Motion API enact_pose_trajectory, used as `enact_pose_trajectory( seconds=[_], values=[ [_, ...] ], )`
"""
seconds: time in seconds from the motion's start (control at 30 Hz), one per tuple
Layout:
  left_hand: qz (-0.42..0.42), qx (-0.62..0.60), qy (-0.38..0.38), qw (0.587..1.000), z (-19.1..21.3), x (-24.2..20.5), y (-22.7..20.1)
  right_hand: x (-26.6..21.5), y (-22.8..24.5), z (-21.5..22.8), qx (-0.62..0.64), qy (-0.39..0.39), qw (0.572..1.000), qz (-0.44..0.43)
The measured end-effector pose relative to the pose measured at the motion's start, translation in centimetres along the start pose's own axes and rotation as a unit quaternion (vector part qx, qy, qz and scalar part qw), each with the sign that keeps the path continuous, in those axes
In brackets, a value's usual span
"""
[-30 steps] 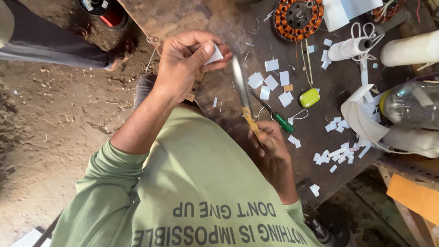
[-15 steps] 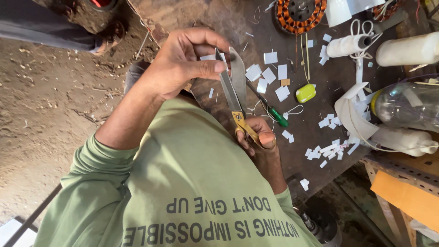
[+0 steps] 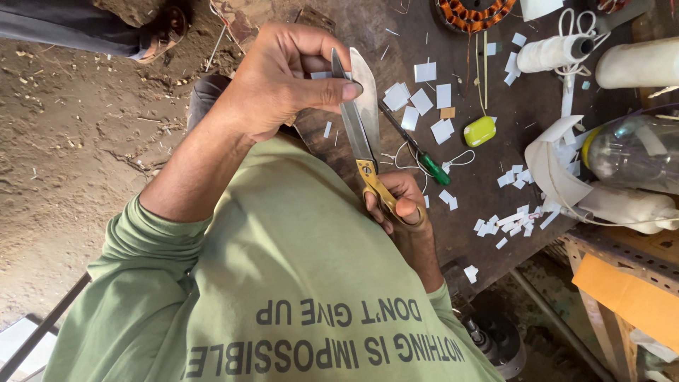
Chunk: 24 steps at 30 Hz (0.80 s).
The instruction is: The person cuts small white rectangular pieces with scissors and inserts them into the slots of a motor stator core. They repeatedly pick up pieces, trim them, and place them into the stator while working at a cluttered workshop table.
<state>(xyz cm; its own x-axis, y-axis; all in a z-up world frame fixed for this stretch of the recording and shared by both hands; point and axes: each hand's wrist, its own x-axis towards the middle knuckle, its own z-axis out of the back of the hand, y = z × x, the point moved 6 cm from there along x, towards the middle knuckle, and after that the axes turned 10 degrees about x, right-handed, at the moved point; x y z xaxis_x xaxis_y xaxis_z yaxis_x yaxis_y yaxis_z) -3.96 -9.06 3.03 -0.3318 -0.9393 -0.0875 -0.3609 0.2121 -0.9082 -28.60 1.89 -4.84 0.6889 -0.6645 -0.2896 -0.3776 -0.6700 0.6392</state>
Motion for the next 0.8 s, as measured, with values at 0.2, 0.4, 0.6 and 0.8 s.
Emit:
enact_pose_trajectory(
  seconds=[0.2,0.4,0.6,0.8],
  values=[
    [-0.01,0.008,-0.008,1.0,-0.1,0.0,0.0,0.3,0.7,-1.2,0.013,-0.017,1.0,-0.008],
    [-0.003,-0.002,-0.008,1.0,0.0,-0.1,0.1,0.1,1.4,-2.8,-0.015,-0.073,0.997,-0.025],
    [-0.013,0.0,0.013,1.0,-0.1,-0.1,-0.1,-0.1,0.9,-1.6,-0.055,-0.071,0.996,-0.026],
    [0.0,-0.013,0.01,1.0,0.0,0.0,0.2,0.1,-0.4,1.3,-0.038,-0.007,0.999,-0.012]
  ],
)
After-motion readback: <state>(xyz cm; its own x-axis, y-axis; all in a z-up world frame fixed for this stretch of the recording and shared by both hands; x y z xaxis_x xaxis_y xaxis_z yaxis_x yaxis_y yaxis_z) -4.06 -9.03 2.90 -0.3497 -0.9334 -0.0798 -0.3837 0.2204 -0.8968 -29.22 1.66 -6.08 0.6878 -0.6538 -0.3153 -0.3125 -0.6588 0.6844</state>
